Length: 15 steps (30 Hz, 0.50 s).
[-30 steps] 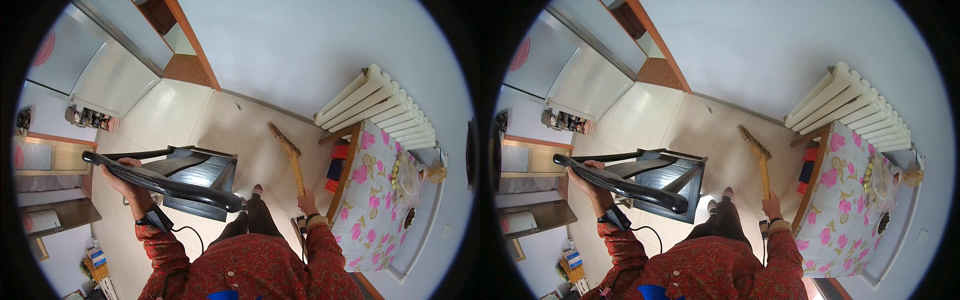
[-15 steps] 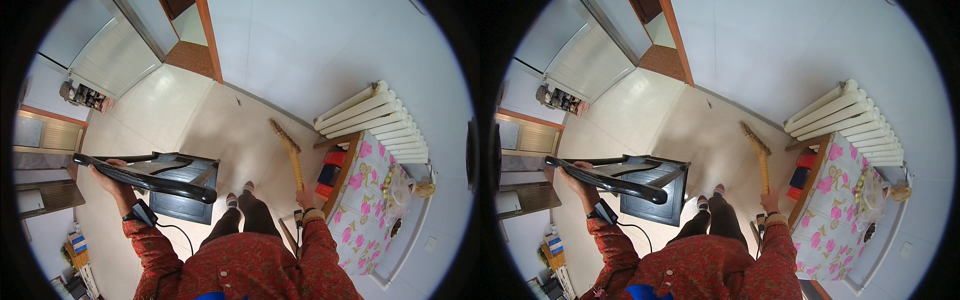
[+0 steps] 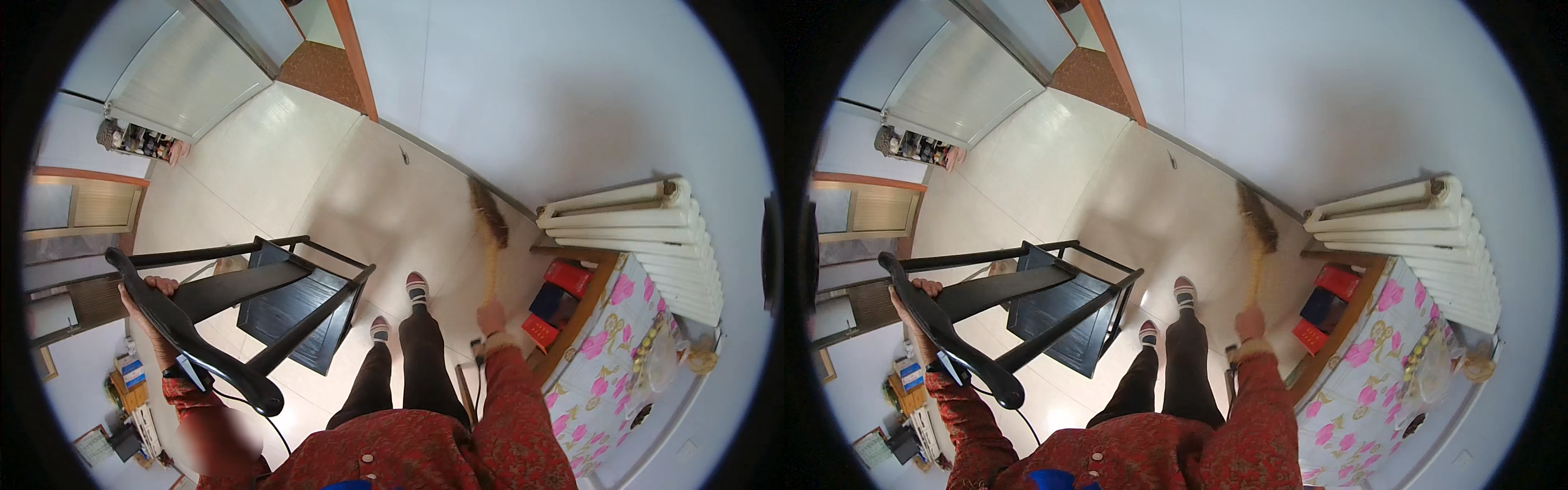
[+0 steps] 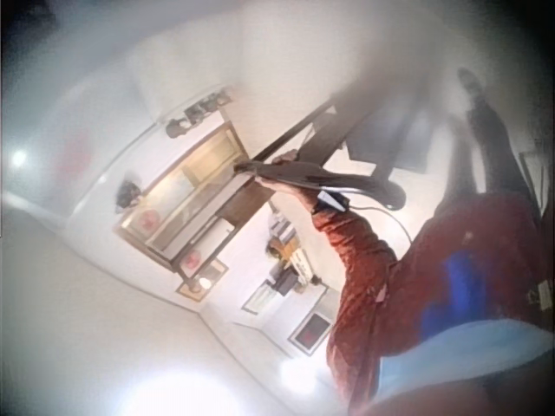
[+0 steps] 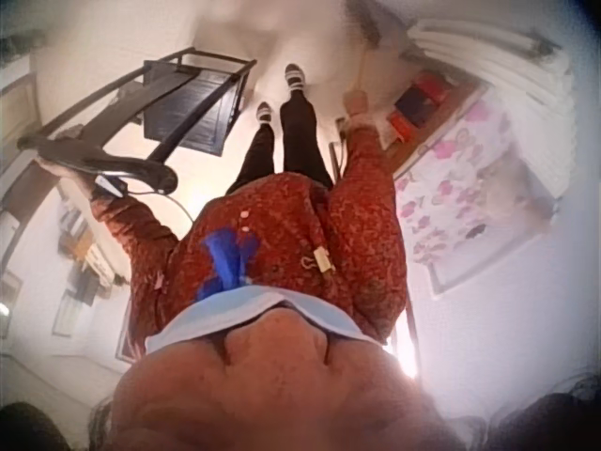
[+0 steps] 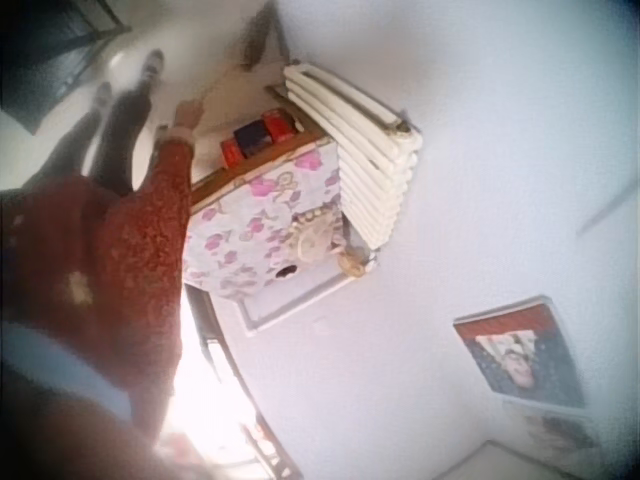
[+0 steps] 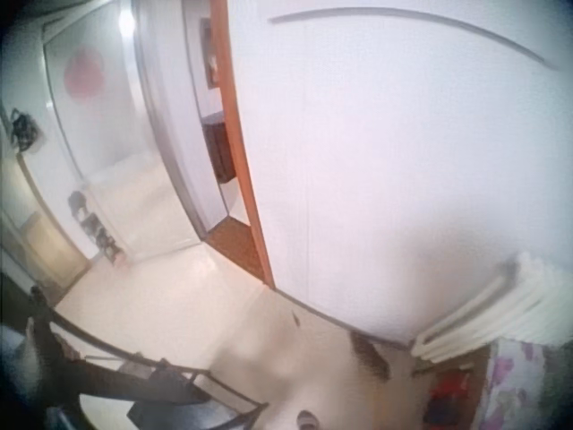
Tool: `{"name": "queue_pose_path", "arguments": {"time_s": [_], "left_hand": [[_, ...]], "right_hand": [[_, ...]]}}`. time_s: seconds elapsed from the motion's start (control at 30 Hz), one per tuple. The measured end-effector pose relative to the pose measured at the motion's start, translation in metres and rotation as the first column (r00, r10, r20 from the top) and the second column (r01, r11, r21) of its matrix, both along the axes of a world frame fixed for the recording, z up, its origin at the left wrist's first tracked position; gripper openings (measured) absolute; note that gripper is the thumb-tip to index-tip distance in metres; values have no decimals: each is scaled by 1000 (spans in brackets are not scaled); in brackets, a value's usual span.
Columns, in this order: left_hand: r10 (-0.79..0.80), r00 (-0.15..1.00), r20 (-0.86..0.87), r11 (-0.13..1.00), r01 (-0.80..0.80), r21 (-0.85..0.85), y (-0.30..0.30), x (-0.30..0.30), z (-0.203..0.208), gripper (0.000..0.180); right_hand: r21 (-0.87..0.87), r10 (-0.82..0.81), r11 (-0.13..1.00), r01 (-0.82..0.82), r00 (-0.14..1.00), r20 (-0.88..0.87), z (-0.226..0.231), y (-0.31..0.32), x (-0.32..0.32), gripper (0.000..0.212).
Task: The person sweeps a tiled floor with a traditional straw broom and collects debris into a dustpan. They move a chair to access the area under it, sweep around a bed and radiator, and then empty the dustpan into a trash bin.
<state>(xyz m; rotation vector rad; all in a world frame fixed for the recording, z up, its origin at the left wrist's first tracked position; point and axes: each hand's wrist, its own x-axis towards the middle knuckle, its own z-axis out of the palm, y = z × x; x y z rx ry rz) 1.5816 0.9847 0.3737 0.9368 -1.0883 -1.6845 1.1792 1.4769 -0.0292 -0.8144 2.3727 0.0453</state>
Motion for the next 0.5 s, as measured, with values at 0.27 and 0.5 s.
{"name": "queue_pose_path", "arguments": {"time_s": [0.27, 0.5], "left_hand": [[50, 998, 46, 999, -50, -13, 0, -13, -1, 62], [273, 946, 173, 960, -279, 9, 16, -38, 13, 56]], "right_hand": [[-147, -432, 808, 571, 743, 512, 133, -62, -5, 31], [-339, -240, 874, 347, 917, 320, 22, -264, -41, 23]]}}
